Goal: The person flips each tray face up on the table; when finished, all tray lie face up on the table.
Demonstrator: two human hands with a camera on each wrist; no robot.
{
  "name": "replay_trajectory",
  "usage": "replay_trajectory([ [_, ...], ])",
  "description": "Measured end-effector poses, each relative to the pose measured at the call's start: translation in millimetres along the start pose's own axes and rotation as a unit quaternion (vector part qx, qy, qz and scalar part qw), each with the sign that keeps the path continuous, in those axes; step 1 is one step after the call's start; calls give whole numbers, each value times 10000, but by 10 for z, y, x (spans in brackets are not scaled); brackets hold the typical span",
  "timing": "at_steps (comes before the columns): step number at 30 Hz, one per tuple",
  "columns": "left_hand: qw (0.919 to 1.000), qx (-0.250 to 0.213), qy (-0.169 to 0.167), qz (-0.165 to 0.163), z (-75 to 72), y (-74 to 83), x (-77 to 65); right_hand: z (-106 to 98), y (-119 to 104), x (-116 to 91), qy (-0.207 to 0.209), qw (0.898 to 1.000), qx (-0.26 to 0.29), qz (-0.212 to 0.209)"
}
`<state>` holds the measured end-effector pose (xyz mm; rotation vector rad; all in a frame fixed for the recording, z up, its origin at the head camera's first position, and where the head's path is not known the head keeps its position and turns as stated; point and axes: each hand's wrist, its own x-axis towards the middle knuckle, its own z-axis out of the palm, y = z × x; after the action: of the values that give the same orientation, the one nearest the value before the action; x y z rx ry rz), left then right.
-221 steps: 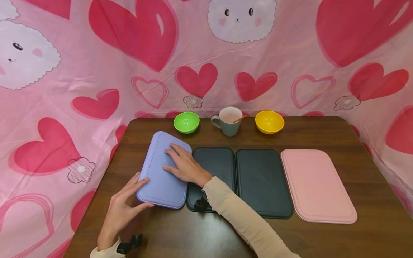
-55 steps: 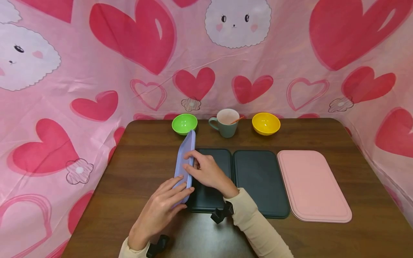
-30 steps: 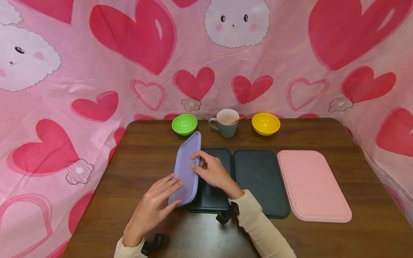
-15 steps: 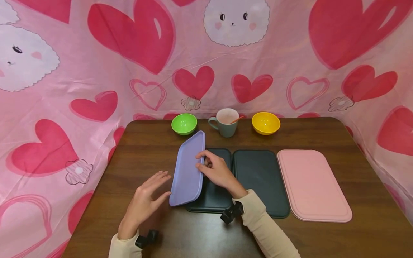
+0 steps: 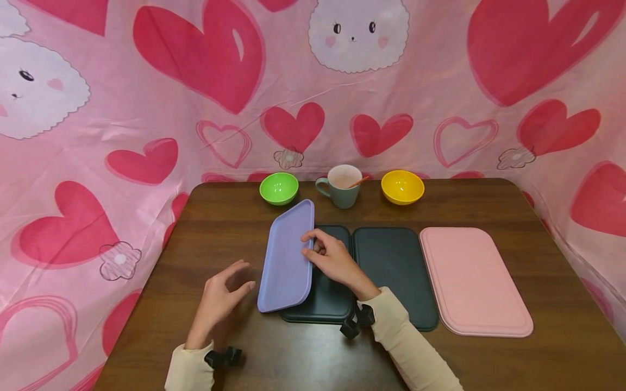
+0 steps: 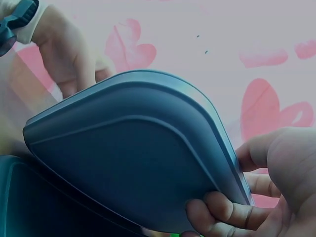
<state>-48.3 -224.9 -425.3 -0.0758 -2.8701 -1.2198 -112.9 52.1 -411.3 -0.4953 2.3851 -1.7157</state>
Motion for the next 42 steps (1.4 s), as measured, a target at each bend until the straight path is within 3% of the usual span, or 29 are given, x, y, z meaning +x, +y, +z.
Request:
replay_trajectory([
  [7, 9934, -919, -295, -613, 68, -45, 56, 23, 44, 2, 117, 9995, 231, 183],
  [15, 9743, -1864, -500, -1166, 142, -132, 132, 45, 55, -10, 182, 9989, 360, 258],
  [23, 9369, -3079, -844, -1424, 170, -175, 195, 78, 86, -23, 204, 9977, 492, 411],
  [32, 9081, -3667, -1345, -1507, 93, -253, 263, 81, 128, -20, 213, 9966, 663, 445],
  [39, 8768, -4168, -2015, -1301, 45, -316, 301, 54, 136, -37, 201, 9965, 662, 474],
  [42, 8690, -4295, -2076, -1312, 45, -320, 306, 41, 138, -44, 175, 9963, 700, 474],
])
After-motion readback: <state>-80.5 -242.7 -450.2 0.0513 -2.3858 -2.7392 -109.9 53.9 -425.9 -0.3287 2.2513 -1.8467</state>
